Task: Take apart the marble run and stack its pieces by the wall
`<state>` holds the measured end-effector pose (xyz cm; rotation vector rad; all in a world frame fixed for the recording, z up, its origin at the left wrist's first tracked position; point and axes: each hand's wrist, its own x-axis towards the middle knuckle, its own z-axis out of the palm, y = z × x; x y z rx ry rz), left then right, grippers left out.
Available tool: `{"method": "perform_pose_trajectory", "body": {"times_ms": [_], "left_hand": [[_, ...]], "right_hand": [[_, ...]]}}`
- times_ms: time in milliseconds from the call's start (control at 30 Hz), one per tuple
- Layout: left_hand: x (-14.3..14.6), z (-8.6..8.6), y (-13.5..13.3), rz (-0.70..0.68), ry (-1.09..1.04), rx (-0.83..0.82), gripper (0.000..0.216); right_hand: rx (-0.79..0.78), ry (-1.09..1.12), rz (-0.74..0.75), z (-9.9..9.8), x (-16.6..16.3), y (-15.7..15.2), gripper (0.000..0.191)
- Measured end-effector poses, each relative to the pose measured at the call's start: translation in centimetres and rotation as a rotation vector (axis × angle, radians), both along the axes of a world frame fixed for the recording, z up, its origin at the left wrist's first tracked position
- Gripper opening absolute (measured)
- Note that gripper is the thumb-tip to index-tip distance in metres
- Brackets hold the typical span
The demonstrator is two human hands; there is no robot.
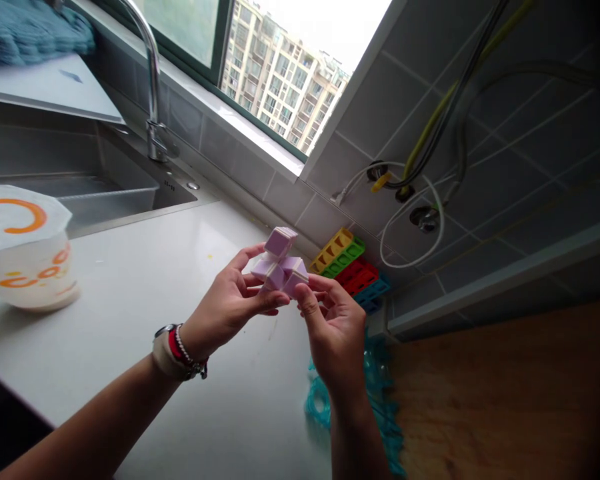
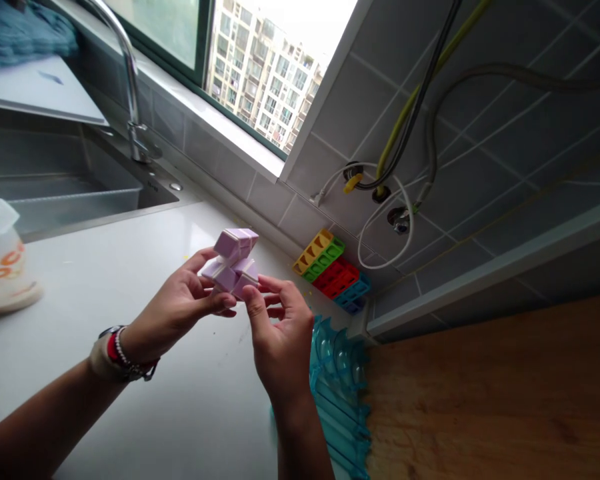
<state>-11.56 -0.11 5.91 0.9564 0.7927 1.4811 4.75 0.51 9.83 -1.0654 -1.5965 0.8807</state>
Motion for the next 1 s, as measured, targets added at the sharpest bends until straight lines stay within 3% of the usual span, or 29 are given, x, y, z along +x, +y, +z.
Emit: {"method": "perform_pose_trajectory", "body": {"times_ms": [333, 500, 567, 733, 833, 1000], "left_hand": [[0.5, 0.3, -1.3, 0.041, -0.005, 0.130, 0.092], [1.0, 0.3, -1.8, 0.225, 0.093, 0.200, 0.091], [1.0, 0.4, -2.0, 0.235, 0.099, 0.202, 0.093], [0.5, 0.8, -1.9, 0.022, 0.003, 0.152, 0.108], [0.1, 0.9, -1.7, -0.081, -0.098, 0.091, 0.091], [-0.3, 0.7, -1.6, -0.083, -0.075, 0.066, 0.067]], "right_hand": [[-0.068, 0.083, 0.065, 0.2, 0.0, 0.1, 0.033], [-0.106, 0.107, 0.088, -0.1, 0.1, 0.2, 0.035], [-0.106, 0.094, 0.130, -0.2, 0.1, 0.2, 0.033], [-0.015, 0.090, 0.158, -0.2, 0.3, 0.4, 0.023], [0.047, 0.066, 0.192, -0.1, 0.3, 0.4, 0.018], [0.151, -0.019, 0.221, 0.0, 0.2, 0.2, 0.014]]}}
